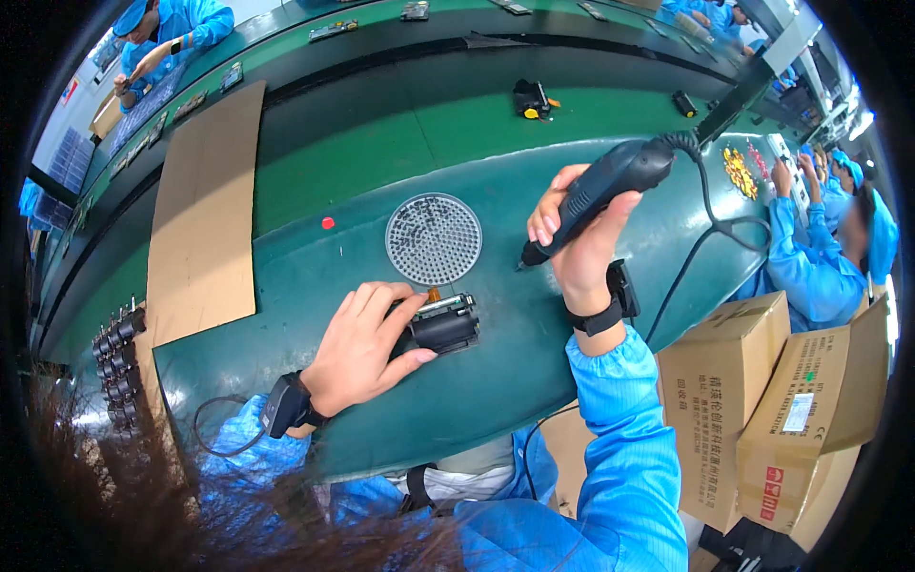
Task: Assembling small electronic components using an electric screwdriver on a factory conveyor belt.
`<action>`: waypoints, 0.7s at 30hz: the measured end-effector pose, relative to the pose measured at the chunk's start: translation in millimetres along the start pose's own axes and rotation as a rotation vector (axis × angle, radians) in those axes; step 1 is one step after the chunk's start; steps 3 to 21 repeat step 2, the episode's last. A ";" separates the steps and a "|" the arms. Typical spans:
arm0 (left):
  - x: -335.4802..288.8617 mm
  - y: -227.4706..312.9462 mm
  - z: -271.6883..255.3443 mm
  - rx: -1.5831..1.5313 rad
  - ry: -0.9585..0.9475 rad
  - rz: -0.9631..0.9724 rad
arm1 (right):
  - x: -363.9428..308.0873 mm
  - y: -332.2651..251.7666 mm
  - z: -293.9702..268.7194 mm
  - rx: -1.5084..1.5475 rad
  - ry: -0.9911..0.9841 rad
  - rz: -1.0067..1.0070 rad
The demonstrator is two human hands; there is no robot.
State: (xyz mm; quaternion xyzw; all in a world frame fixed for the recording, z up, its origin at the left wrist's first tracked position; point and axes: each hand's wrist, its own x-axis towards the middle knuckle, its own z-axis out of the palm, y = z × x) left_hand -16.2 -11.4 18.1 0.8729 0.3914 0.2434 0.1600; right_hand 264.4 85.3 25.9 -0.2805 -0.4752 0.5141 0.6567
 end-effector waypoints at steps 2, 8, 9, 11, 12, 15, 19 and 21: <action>1.2 -2.6 -0.6 -0.042 -0.037 -0.016 | 1.0 1.0 0.2 0.009 -0.021 0.027; 1.2 -2.6 -0.6 -0.042 -0.037 -0.016 | 1.0 1.0 0.2 0.009 -0.021 0.027; 1.2 -2.6 -0.6 -0.042 -0.037 -0.016 | 1.0 1.0 0.2 0.009 -0.021 0.027; 1.2 -2.6 -0.6 -0.042 -0.037 -0.016 | 1.0 1.0 0.2 0.009 -0.021 0.027; 1.2 -2.6 -0.6 -0.042 -0.037 -0.016 | 1.0 1.0 0.2 0.009 -0.021 0.027; 1.2 -2.6 -0.6 -0.042 -0.037 -0.016 | 1.0 1.0 0.2 0.009 -0.021 0.027; 1.2 -2.6 -0.6 -0.042 -0.037 -0.016 | 1.0 1.0 0.2 0.009 -0.021 0.027; 1.2 -2.6 -0.6 -0.042 -0.037 -0.016 | 1.0 1.0 0.2 0.009 -0.021 0.027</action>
